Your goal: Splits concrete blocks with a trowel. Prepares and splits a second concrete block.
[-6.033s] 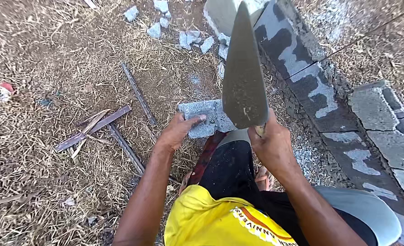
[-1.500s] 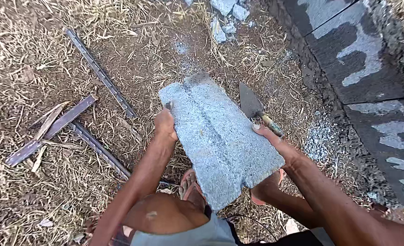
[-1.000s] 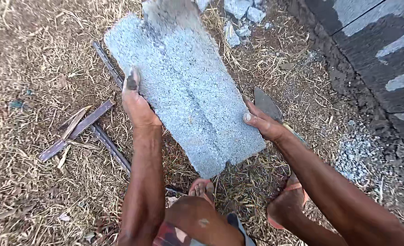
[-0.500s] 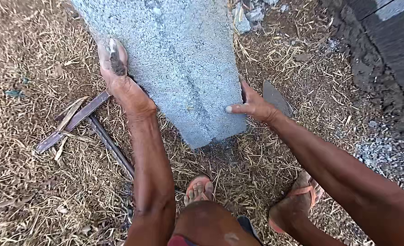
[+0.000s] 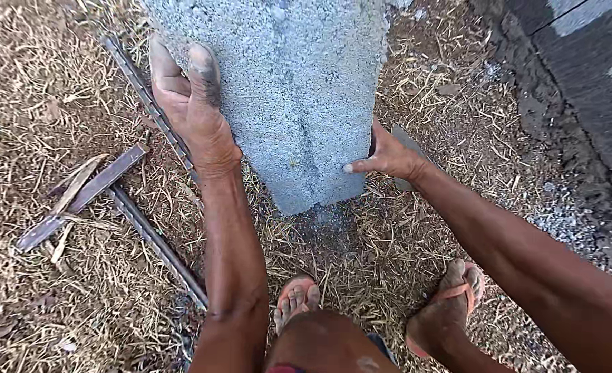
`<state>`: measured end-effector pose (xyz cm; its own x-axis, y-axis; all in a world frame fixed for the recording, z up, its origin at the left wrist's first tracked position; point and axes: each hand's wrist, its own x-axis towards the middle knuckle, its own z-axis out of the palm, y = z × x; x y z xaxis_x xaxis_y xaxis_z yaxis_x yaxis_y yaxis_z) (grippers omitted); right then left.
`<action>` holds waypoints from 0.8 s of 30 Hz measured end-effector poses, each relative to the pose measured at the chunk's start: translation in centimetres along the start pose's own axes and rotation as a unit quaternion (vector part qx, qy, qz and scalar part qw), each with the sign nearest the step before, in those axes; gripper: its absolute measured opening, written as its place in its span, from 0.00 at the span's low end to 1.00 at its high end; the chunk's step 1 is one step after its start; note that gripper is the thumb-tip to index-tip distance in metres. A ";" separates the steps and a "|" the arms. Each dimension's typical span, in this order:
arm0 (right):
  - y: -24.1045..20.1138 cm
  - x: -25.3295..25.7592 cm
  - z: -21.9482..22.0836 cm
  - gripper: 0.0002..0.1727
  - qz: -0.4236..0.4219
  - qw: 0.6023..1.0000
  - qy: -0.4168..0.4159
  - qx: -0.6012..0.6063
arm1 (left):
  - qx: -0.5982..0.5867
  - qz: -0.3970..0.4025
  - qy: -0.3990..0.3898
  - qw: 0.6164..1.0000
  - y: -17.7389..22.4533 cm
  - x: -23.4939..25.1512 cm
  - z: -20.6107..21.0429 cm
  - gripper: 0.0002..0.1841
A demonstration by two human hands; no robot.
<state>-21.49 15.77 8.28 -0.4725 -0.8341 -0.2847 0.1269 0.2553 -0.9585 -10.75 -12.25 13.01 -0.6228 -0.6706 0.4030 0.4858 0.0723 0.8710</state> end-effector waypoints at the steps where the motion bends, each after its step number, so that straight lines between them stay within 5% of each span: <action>1: 0.1 -0.1 -0.1 0.74 -0.003 1.000 0.002 0.000 | -0.002 0.002 0.000 1.000 0.1 0.0 0.1 0.11; 6: -0.8 0.0 -0.2 0.75 -0.022 1.000 0.014 -0.013 | 0.001 0.023 -0.006 1.000 0.7 0.3 0.4 0.15; 13: -1.5 2.0 -1.1 0.76 -0.057 0.995 0.030 -0.074 | 0.030 0.051 0.002 0.998 0.3 2.0 0.5 0.33; 17: -1.4 1.5 -1.0 0.76 -0.030 0.993 0.032 -0.109 | 0.036 0.059 -0.018 0.997 1.3 1.3 0.7 0.32; 21: -0.5 0.1 -0.2 0.74 -0.073 0.991 0.044 -0.107 | 0.074 -0.036 0.020 0.996 6.1 -0.8 3.1 0.24; 24: -0.6 -0.9 0.2 0.73 -0.066 0.988 0.052 -0.131 | 0.086 -0.050 -0.006 0.995 7.4 -1.2 2.0 0.30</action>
<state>-20.98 16.24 9.14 -0.5582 -0.8177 -0.1405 -0.1666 0.2764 -0.9465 -7.65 -9.38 19.54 -0.6706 -0.6718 0.3145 0.3101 0.1313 0.9416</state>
